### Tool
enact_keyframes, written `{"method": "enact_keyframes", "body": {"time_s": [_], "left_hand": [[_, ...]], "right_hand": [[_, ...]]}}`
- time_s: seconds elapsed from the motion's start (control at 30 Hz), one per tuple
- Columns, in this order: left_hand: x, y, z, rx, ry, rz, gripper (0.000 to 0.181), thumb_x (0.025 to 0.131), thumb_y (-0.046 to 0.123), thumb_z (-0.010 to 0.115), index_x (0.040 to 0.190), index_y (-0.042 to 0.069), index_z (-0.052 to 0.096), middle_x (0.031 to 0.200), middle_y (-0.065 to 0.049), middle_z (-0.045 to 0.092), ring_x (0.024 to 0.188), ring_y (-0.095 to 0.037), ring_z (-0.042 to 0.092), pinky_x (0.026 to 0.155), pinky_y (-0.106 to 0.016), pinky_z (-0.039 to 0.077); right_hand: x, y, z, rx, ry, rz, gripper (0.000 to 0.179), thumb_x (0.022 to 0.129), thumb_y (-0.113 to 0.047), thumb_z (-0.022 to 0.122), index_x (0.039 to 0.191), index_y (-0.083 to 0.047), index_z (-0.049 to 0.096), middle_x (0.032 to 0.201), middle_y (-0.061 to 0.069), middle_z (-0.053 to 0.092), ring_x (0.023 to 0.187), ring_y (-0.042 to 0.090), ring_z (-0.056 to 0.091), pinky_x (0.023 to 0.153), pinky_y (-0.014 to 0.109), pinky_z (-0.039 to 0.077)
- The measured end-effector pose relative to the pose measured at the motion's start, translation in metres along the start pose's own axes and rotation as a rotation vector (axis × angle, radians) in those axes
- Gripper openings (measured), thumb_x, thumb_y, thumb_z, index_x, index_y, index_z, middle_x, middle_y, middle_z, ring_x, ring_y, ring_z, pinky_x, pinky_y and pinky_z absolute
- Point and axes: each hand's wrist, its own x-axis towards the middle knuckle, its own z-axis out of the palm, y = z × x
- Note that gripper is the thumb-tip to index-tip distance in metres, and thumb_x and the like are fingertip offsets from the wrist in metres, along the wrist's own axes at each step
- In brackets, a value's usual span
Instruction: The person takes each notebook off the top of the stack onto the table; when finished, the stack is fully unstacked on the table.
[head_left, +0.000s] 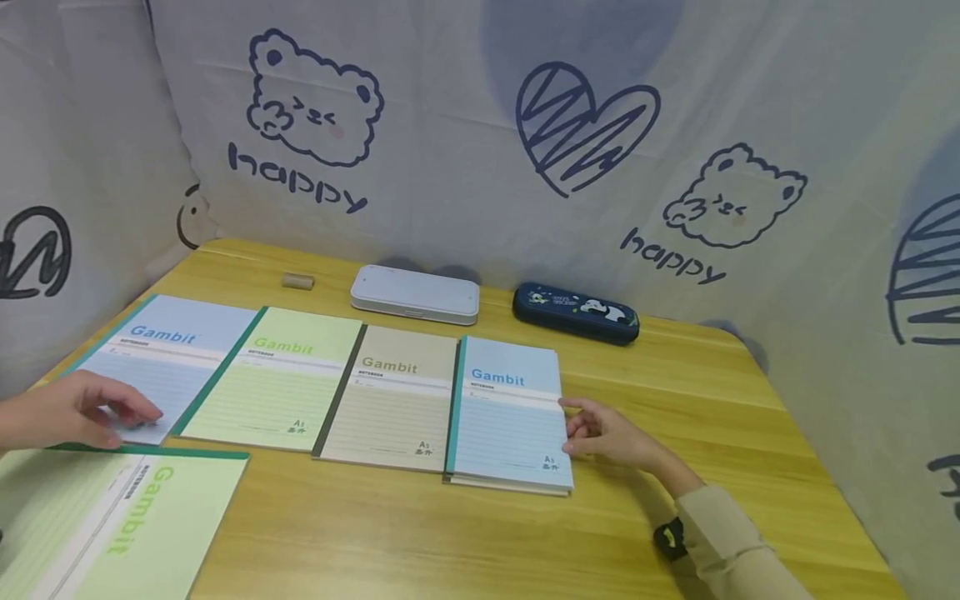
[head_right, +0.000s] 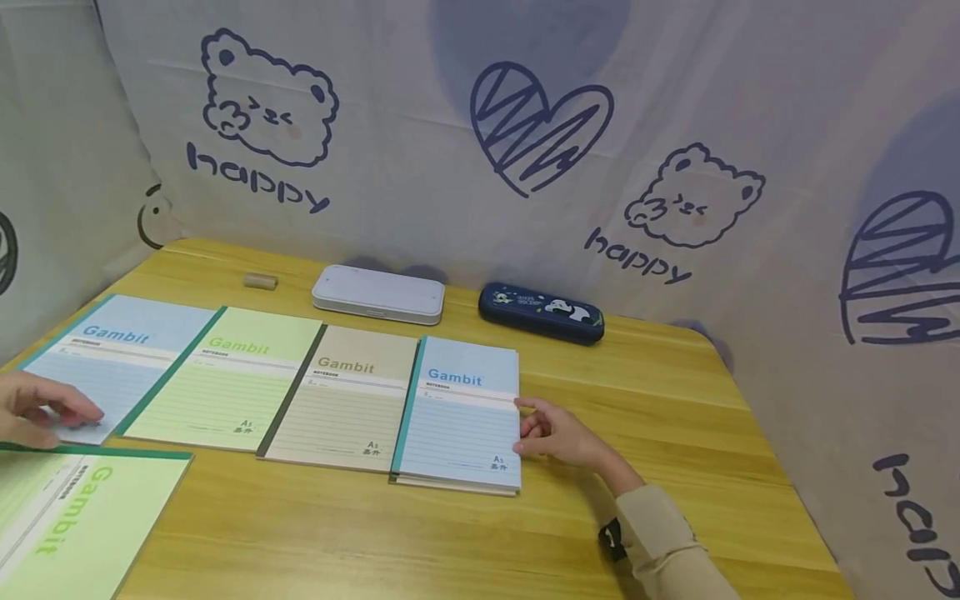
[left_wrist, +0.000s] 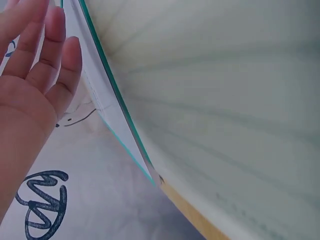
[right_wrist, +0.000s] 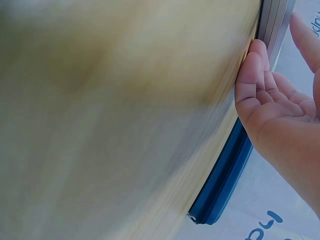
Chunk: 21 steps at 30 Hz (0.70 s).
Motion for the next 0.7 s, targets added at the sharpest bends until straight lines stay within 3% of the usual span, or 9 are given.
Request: {"method": "enact_keyframes", "body": {"time_s": [0.2, 0.3, 0.53, 0.7], "left_hand": [[0.011, 0.01, 0.007, -0.027, 0.099, -0.181, 0.023, 0.076, -0.011, 0.06, 0.093, 0.003, 0.066, 0.088, 0.012, 0.063, 0.071, -0.006, 0.055, 0.061, -0.019, 0.045], [0.017, 0.014, 0.011, -0.014, 0.114, -0.193, 0.017, 0.078, -0.008, 0.06, 0.094, -0.003, 0.063, 0.089, 0.012, 0.063, 0.071, -0.006, 0.056, 0.061, -0.02, 0.046], [0.043, 0.025, 0.018, -0.049, 0.04, -0.143, 0.02, 0.083, -0.004, 0.057, 0.101, -0.012, 0.056, 0.093, 0.004, 0.062, 0.074, -0.01, 0.056, 0.062, -0.024, 0.047], [0.064, 0.039, 0.024, -0.032, 0.048, -0.204, 0.022, 0.084, 0.004, 0.059, 0.103, -0.008, 0.058, 0.094, -0.004, 0.062, 0.074, -0.011, 0.055, 0.064, -0.023, 0.046]], "right_hand": [[-0.001, -0.001, 0.0, -0.001, 0.003, 0.01, 0.068, 0.081, -0.005, 0.064, 0.132, 0.014, 0.024, 0.093, 0.015, 0.054, 0.08, 0.018, 0.051, 0.067, 0.022, 0.044], [0.0, -0.001, 0.0, -0.006, 0.004, 0.013, 0.067, 0.081, -0.005, 0.064, 0.132, 0.014, 0.025, 0.093, 0.014, 0.054, 0.08, 0.018, 0.051, 0.067, 0.022, 0.044], [0.001, 0.003, -0.001, -0.01, 0.0, 0.009, 0.068, 0.081, -0.007, 0.065, 0.132, 0.013, 0.025, 0.092, 0.014, 0.054, 0.079, 0.017, 0.052, 0.066, 0.022, 0.044], [0.001, 0.004, -0.001, -0.014, 0.0, 0.009, 0.069, 0.08, -0.01, 0.066, 0.133, 0.012, 0.026, 0.092, 0.013, 0.054, 0.079, 0.017, 0.052, 0.068, 0.023, 0.045]]}}
